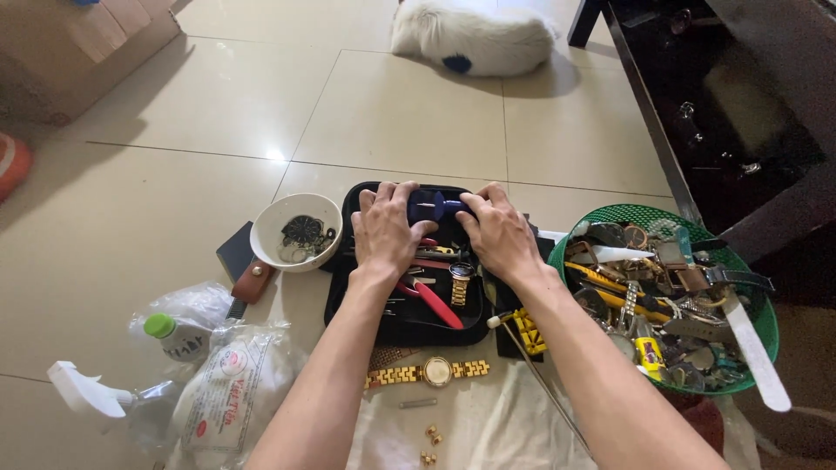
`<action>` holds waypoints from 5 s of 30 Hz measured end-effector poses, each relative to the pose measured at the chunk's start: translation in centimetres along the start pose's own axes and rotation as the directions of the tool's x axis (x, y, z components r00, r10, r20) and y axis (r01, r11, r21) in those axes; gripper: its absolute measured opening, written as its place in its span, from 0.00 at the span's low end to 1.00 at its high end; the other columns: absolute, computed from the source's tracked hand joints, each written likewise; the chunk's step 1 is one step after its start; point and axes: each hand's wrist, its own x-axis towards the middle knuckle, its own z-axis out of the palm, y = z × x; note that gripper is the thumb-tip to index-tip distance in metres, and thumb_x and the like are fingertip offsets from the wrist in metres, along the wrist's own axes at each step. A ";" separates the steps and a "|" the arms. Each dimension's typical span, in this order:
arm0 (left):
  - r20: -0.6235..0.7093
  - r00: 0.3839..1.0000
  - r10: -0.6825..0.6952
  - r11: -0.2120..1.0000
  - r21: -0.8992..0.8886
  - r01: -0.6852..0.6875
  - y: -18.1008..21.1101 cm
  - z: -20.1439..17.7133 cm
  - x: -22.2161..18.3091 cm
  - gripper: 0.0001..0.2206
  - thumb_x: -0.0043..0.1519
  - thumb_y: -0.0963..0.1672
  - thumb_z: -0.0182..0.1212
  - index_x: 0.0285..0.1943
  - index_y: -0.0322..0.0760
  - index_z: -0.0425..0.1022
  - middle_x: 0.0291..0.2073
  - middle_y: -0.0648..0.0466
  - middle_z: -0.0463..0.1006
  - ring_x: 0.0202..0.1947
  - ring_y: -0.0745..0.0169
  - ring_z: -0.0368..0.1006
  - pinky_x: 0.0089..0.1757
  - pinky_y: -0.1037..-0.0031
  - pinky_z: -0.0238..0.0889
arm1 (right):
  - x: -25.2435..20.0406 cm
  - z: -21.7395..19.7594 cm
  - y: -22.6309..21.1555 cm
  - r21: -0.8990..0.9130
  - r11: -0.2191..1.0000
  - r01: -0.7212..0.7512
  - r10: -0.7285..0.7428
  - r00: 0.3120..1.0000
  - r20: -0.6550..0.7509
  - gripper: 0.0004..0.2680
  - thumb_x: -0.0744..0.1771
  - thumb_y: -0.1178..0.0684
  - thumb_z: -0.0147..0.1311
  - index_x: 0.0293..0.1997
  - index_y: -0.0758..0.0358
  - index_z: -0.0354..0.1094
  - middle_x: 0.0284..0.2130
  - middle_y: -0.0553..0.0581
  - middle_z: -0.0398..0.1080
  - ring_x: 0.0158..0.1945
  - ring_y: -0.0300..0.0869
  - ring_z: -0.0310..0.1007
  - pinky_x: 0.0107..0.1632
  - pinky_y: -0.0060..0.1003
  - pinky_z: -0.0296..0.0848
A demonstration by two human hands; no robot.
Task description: Reassembling a metal watch band by connecting links with pins using a specialized holder and a pin pusher tool.
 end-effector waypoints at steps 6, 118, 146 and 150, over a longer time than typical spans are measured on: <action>-0.004 1.000 0.000 0.999 -0.036 0.000 -0.2 0.1 0.1 0.30 0.52 0.51 0.74 0.65 0.52 0.70 0.54 0.57 0.71 0.55 0.49 0.64 0.48 0.54 0.67 | 0.3 -0.6 0.5 -0.091 0.995 0.033 -0.032 0.999 0.012 0.12 0.69 0.44 0.51 0.56 0.50 0.71 0.50 0.54 0.65 0.46 0.67 0.75 0.52 0.64 0.74; -0.041 0.999 -0.032 0.978 -0.205 0.023 -1.4 0.4 0.7 0.28 0.45 0.53 0.77 0.57 0.59 0.75 0.48 0.66 0.76 0.51 0.57 0.66 0.47 0.64 0.65 | 3.0 -1.0 2.0 -0.302 0.915 0.267 -0.261 0.963 0.060 0.10 0.62 0.48 0.63 0.44 0.51 0.69 0.42 0.49 0.65 0.54 0.46 0.69 0.57 0.49 0.66; -0.054 0.998 -0.031 0.984 -0.175 0.021 -1.3 0.4 0.4 0.29 0.45 0.54 0.77 0.58 0.58 0.76 0.48 0.63 0.78 0.49 0.54 0.68 0.46 0.60 0.67 | 1.3 -2.2 0.3 -0.028 0.990 0.136 -0.130 0.979 0.159 0.12 0.70 0.48 0.48 0.59 0.57 0.67 0.61 0.58 0.62 0.62 0.57 0.67 0.59 0.57 0.68; -0.071 0.997 -0.021 0.984 -0.178 0.008 -1.2 0.4 0.3 0.30 0.45 0.54 0.77 0.58 0.58 0.76 0.48 0.63 0.78 0.49 0.54 0.68 0.47 0.60 0.67 | 1.1 -3.0 -0.1 -0.056 0.990 0.127 -0.119 0.984 0.130 0.11 0.69 0.49 0.51 0.55 0.54 0.70 0.58 0.52 0.66 0.55 0.57 0.73 0.55 0.58 0.73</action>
